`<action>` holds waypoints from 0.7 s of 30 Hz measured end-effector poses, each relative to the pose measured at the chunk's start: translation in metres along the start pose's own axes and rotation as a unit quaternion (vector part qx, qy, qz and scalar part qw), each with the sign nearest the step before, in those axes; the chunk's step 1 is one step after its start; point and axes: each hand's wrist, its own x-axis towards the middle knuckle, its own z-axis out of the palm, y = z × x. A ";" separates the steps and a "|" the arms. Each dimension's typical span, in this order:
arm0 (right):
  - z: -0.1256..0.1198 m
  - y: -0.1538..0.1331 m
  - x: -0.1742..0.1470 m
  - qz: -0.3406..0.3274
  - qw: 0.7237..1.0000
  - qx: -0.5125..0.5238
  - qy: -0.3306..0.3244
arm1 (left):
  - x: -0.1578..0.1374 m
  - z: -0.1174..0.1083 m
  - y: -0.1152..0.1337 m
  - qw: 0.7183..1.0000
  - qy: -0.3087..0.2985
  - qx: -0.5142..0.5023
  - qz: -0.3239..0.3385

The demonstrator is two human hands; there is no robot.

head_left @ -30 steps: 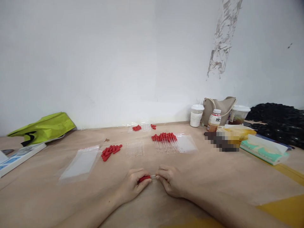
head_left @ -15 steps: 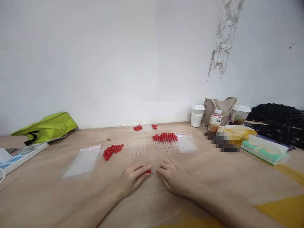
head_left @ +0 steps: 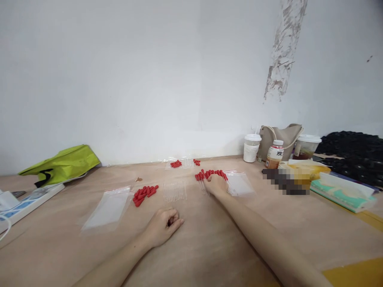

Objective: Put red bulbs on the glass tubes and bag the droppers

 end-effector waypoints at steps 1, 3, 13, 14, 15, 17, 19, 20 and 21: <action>0.003 0.001 0.001 0.006 1.000 -0.006 0.003 | 0.000 0.000 0.000 1.000 -0.001 -0.002 0.000; 0.007 0.004 0.001 0.012 1.000 -0.016 0.008 | 0.000 0.000 0.000 1.000 -0.001 -0.006 0.000; 0.017 -0.015 -0.015 -0.093 0.995 0.024 -0.033 | 0.001 -0.001 0.002 1.000 -0.002 -0.008 0.000; 0.021 -0.022 -0.016 -0.103 0.993 0.032 -0.048 | 0.001 -0.001 0.002 1.000 -0.002 -0.006 -0.001; 0.025 -0.028 -0.017 -0.107 0.992 0.034 -0.059 | 0.001 -0.001 0.002 1.000 -0.002 -0.003 -0.001; 0.034 -0.040 -0.017 -0.102 0.992 0.030 -0.073 | 0.000 -0.002 0.002 1.000 -0.002 -0.001 -0.003; 0.042 -0.050 -0.015 -0.088 0.992 0.022 -0.082 | 0.000 -0.002 0.002 1.000 -0.003 -0.002 -0.002; 0.045 -0.054 -0.014 -0.081 0.993 0.017 -0.087 | 0.000 -0.002 0.002 1.000 -0.002 -0.004 -0.001; 0.048 -0.057 -0.012 -0.075 0.993 0.013 -0.092 | 0.000 -0.002 0.003 1.000 0.000 -0.006 0.001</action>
